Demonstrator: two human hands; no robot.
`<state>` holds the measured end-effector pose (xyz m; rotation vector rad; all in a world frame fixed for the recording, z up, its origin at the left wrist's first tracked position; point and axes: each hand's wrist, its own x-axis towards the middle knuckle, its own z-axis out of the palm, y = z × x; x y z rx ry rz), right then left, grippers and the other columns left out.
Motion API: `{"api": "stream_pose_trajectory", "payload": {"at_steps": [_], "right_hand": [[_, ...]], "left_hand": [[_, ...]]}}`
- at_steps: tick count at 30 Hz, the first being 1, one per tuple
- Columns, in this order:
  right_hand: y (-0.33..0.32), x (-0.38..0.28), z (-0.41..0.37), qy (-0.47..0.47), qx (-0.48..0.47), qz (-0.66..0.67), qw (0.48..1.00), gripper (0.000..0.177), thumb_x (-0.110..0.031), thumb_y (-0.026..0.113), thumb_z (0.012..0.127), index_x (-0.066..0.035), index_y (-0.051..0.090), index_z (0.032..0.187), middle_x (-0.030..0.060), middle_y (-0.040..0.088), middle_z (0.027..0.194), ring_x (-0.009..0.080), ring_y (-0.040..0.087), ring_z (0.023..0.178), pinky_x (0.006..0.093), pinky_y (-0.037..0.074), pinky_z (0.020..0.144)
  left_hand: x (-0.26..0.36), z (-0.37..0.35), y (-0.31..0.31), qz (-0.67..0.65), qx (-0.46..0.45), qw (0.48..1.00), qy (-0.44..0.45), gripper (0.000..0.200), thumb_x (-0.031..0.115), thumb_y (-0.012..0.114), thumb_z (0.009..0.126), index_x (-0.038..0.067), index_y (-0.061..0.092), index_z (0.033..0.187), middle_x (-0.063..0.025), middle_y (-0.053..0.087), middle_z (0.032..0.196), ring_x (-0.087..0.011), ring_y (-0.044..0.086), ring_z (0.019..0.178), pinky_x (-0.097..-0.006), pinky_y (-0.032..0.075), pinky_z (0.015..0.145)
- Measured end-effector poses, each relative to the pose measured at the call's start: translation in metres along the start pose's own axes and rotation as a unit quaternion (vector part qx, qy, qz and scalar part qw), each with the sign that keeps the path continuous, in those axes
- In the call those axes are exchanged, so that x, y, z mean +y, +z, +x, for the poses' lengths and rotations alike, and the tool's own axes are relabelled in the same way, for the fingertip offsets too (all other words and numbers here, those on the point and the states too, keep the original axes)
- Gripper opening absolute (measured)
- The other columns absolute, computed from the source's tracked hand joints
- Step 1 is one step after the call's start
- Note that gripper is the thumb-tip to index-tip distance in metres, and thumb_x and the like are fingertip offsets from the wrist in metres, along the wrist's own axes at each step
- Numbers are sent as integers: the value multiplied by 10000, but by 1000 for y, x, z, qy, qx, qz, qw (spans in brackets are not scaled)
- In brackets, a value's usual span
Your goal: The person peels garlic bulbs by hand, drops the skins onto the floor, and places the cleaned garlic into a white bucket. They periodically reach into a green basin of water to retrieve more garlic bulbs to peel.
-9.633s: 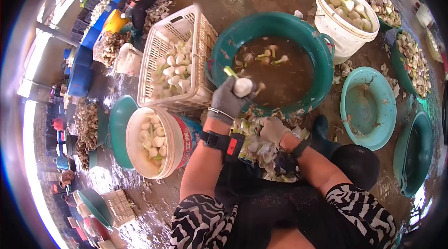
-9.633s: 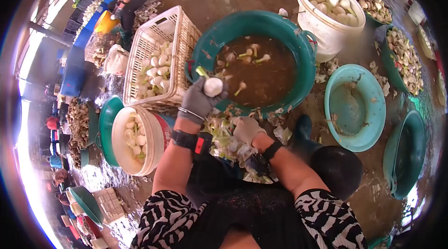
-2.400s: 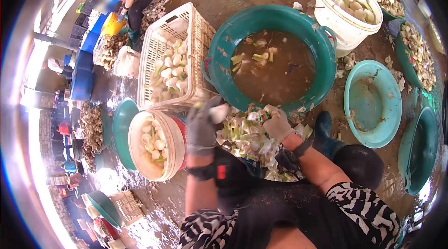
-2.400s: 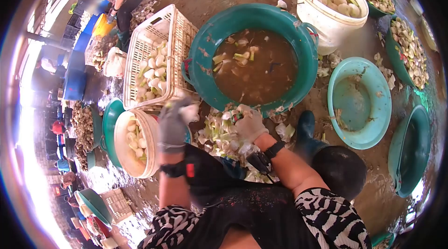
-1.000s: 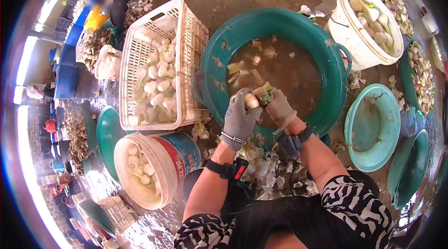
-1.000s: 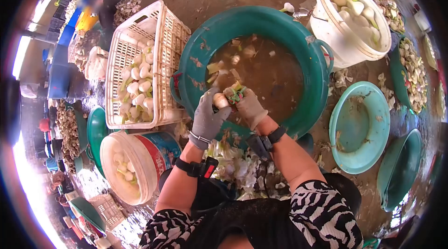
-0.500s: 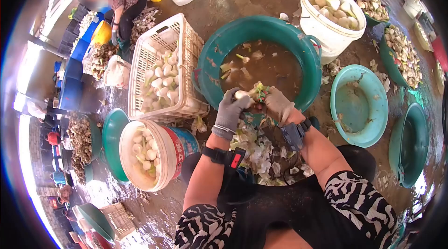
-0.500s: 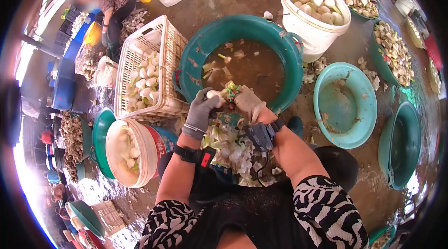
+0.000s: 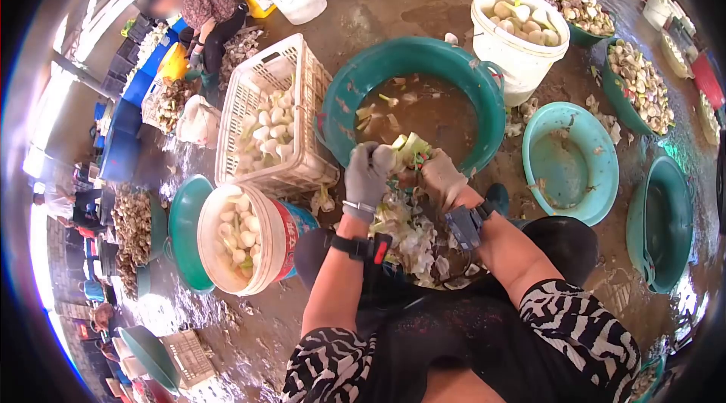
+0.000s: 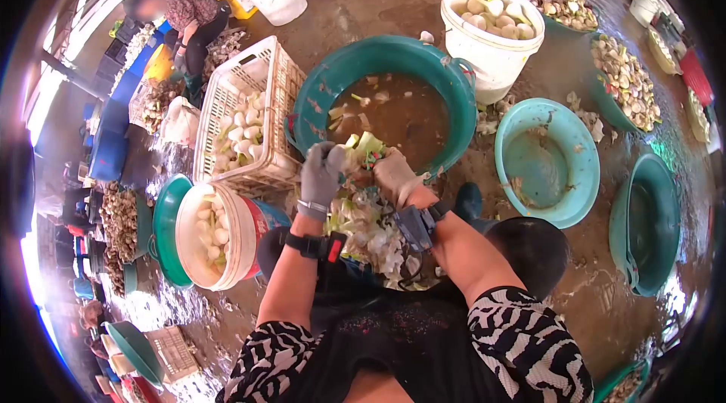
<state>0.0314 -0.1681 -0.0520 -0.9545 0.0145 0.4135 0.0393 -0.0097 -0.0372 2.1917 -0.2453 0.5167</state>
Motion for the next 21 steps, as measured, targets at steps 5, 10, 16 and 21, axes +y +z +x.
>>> {"api": "stream_pose_trajectory", "payload": {"at_steps": [5,10,16,21], "right_hand": [[-20,31,11,-110,-84,-142,980,344,-62,780,646,-26,620,949,29,660,799,121,607,711,315,508,680],[-46,54,38,16,-7,-443,896,270,27,572,720,-19,637,978,65,658,808,121,595,759,295,487,643],[-8,70,43,-84,-143,-595,787,297,-196,560,809,-70,617,1072,204,624,1032,350,593,964,402,461,856],[-31,39,147,-4,-80,-540,838,292,-309,640,783,-97,668,983,152,656,1022,283,629,938,376,484,819]], "left_hand": [[-5,-8,-4,-168,-112,976,-86,179,150,597,862,-5,560,943,-132,568,910,-265,552,863,-328,446,763],[15,12,-23,-501,-74,808,-302,187,150,578,899,18,585,1031,-30,604,880,-153,601,818,-275,492,728],[-52,79,-95,-611,232,719,-238,585,393,520,911,-11,386,1312,-187,531,1225,-282,517,1141,-487,411,962],[-114,86,-99,-620,313,605,-390,958,518,613,814,18,90,1441,-179,224,1476,-373,281,1334,-556,295,1047]]}}
